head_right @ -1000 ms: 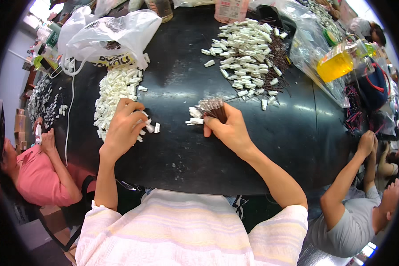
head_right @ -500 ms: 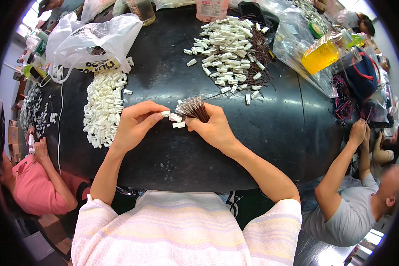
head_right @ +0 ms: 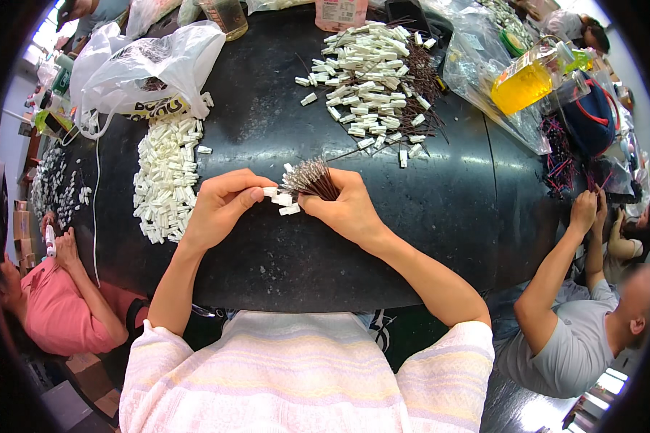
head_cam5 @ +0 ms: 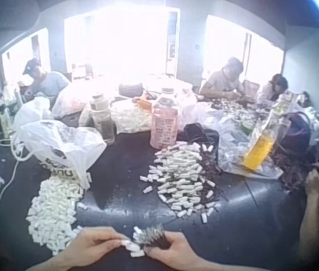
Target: The person assembles small plastic components onto wire strands by hand at a circular factory table.
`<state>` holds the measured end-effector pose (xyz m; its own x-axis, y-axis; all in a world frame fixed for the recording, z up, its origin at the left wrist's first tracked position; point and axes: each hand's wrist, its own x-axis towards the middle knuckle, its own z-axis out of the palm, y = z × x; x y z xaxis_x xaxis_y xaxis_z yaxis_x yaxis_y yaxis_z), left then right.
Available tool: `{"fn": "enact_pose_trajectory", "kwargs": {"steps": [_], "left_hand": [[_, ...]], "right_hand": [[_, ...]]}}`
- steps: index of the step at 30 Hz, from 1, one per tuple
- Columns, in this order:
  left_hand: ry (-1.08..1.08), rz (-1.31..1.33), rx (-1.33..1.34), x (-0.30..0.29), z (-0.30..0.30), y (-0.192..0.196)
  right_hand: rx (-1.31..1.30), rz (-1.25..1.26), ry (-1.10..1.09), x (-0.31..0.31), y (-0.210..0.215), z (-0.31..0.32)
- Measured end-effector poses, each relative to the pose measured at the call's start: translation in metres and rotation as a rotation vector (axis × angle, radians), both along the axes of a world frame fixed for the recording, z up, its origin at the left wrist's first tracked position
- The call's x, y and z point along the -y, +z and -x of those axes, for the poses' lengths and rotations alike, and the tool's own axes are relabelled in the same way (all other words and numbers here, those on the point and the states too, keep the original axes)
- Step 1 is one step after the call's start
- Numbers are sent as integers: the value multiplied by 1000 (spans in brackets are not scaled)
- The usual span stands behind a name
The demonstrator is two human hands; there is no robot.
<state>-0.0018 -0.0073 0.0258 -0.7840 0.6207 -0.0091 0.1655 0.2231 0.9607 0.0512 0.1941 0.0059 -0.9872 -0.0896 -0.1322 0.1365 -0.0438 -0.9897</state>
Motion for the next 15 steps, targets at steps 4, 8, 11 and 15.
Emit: {"fn": "enact_pose_trajectory", "kwargs": {"steps": [4, 8, 11, 15], "left_hand": [[4, -54, 62, 0, -1, -2], [3, -64, 73, 1, -2, -3], [31, -93, 39, 0, -2, -4], [14, -60, 69, 0, -2, -1]], "right_hand": [[15, 8, 24, 0, 3, 0], [6, -9, 24, -1, 3, -1], [17, -5, -14, -3, 1, 0], [15, 0, -1, -4, 3, -2]]}}
